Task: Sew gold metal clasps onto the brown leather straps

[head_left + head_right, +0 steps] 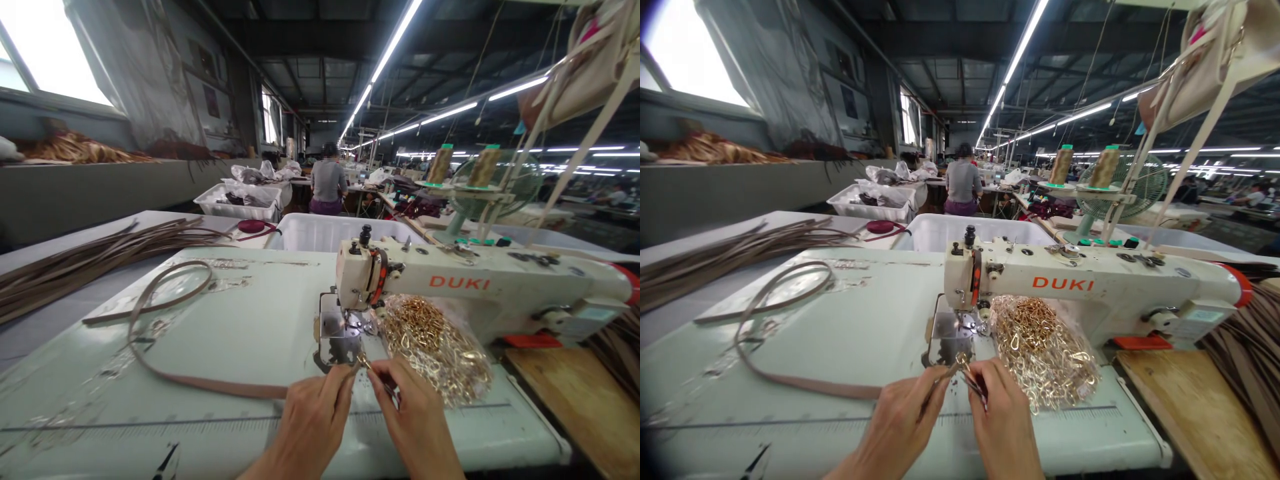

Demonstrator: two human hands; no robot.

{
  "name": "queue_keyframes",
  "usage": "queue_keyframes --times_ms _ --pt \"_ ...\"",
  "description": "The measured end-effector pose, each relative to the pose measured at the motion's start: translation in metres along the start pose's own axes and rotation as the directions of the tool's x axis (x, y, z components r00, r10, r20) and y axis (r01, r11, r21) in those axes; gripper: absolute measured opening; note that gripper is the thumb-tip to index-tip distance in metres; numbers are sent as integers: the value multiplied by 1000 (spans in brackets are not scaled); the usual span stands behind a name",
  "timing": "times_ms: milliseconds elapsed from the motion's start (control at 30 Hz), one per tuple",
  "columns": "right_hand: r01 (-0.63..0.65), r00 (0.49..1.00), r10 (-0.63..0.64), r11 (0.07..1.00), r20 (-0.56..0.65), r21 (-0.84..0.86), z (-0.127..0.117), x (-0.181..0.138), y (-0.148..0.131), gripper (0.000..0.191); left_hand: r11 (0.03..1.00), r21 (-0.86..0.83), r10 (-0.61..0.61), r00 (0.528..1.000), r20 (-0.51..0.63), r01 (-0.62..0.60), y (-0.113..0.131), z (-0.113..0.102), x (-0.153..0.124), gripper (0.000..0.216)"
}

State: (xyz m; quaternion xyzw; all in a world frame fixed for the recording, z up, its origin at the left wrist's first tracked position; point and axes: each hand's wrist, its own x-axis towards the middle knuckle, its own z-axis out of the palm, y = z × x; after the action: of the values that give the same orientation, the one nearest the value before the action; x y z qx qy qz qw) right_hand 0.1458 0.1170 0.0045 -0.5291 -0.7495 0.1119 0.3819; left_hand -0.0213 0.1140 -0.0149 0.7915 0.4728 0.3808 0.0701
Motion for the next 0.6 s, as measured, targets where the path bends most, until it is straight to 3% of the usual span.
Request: queue_keyframes --times_ms 100,200,400,600 --pt "-24 999 22 999 47 40 -2 2 -3 15 992 65 115 991 -62 -111 -3 1 -3 23" --pt "-20 993 10 996 119 84 -2 2 -4 18 985 94 153 986 -68 -146 -4 -1 -3 24" --pt "-45 999 46 997 -13 64 -5 2 2 18 989 72 138 980 -144 -129 -4 -5 1 15" --pt "89 996 -87 995 -28 40 -3 0 1 20 992 49 118 985 -127 -112 -1 -6 0 17"
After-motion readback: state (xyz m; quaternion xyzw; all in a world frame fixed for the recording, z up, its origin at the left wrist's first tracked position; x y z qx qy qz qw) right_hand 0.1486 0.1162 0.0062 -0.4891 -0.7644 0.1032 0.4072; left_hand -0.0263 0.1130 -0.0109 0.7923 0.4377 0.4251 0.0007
